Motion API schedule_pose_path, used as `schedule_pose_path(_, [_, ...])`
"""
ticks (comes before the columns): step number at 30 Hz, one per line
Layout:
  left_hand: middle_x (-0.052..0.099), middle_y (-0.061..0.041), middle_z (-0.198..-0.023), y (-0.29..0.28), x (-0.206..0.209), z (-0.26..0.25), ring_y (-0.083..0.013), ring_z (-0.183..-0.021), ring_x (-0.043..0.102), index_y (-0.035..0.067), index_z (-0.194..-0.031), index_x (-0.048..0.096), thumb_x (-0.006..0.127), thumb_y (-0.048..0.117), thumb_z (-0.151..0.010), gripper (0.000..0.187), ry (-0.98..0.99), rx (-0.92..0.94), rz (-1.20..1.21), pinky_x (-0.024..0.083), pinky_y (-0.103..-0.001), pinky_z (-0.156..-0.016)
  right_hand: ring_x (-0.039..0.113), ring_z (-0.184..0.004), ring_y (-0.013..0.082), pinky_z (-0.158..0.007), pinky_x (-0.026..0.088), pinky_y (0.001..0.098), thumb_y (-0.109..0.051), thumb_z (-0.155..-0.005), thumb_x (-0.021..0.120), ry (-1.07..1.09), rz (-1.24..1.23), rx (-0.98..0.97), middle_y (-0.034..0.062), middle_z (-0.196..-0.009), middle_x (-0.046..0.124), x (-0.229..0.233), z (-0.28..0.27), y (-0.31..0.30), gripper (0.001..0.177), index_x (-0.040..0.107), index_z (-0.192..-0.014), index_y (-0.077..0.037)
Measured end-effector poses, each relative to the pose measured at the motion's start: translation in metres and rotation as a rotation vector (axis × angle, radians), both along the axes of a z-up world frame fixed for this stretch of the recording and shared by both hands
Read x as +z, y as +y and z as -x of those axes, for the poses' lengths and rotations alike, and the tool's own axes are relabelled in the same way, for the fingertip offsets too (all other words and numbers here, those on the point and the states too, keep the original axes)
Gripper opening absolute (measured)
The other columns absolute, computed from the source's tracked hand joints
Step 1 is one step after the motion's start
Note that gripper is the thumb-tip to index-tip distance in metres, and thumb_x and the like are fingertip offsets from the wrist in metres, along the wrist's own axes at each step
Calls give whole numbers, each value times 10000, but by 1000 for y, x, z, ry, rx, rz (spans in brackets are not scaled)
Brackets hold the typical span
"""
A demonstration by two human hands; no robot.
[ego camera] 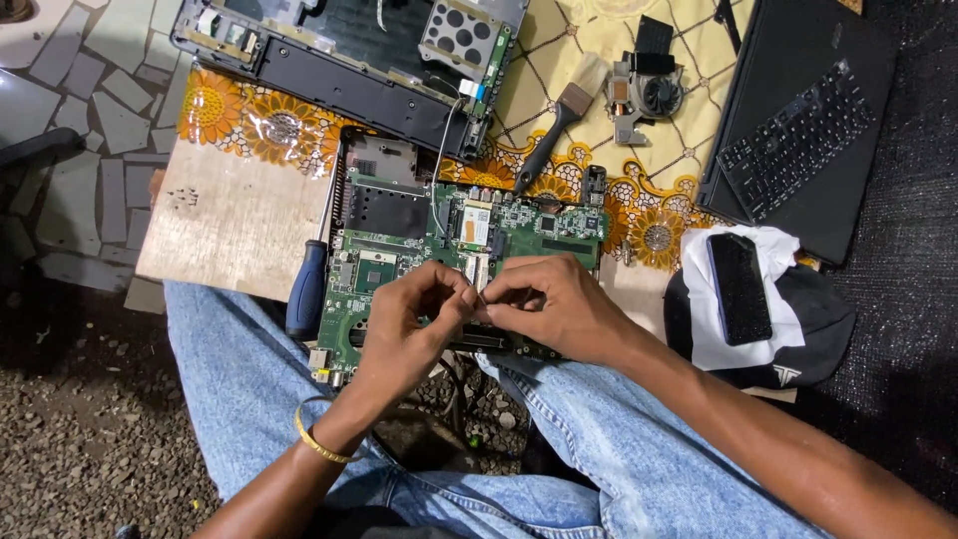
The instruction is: Reconnecting ribbon cables and positioning the motherboard during a laptop repair.
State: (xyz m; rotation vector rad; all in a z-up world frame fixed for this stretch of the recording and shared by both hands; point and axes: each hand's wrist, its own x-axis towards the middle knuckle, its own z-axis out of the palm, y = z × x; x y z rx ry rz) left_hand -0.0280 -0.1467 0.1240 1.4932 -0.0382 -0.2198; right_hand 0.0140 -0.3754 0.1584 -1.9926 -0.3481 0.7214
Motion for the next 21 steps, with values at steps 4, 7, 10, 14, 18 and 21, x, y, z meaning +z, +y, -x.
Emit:
schedule_pose_path(4, [725,-128,-720,-2,5,-6,-197,-624,667,7,-1032,794,718,95,-1041,116,-11,2,26,570,-348,-598,729,-679,156,-596,617,289,-135,-972,816,-99,-61,-183,124,-785,798,3,-6,11,105,873,-990,-49])
schedule_pose_path(7, [735,-155,-781,2,-1,-9,-214,-653,702,6,-1055,821,739,80,-1028,114,-32,1,-22,580,-365,-615,765,-631,201,-563,654,283,-94,-988,756,-54,-93,-302,160,-775,813,10,-7,10,133,854,-981,-4])
schedule_pose_path(10, [739,-175,-820,5,-5,-18,-272,-669,720,2,-1063,838,822,41,-954,118,-124,-27,-135,584,-381,-618,765,-616,182,-534,646,279,-74,-974,790,-20,-157,-372,194,-779,809,1,-11,7,125,831,-964,43])
schedule_pose_path(14, [710,-174,-821,4,-7,-26,-240,-678,675,-1,-1042,856,829,7,-947,98,-174,-32,-184,565,-375,-618,780,-623,181,-526,652,276,-83,-964,811,-9,-170,-409,207,-798,821,-6,-11,7,145,832,-975,61])
schedule_pose_path(18, [733,-148,-686,4,-16,-24,-225,-581,702,11,-1018,852,822,38,-970,63,-56,-6,-70,594,-344,-575,801,-679,211,-552,666,290,-125,-966,844,10,-235,-399,230,-840,819,-17,-11,5,209,824,-1023,75])
schedule_pose_path(21, [738,-150,-636,4,-22,-21,-185,-551,694,-40,-1026,820,789,-6,-976,68,98,40,94,613,-324,-560,810,-714,226,-577,676,297,-139,-953,866,40,-223,-389,232,-887,826,-28,-10,-1,242,827,-1060,74])
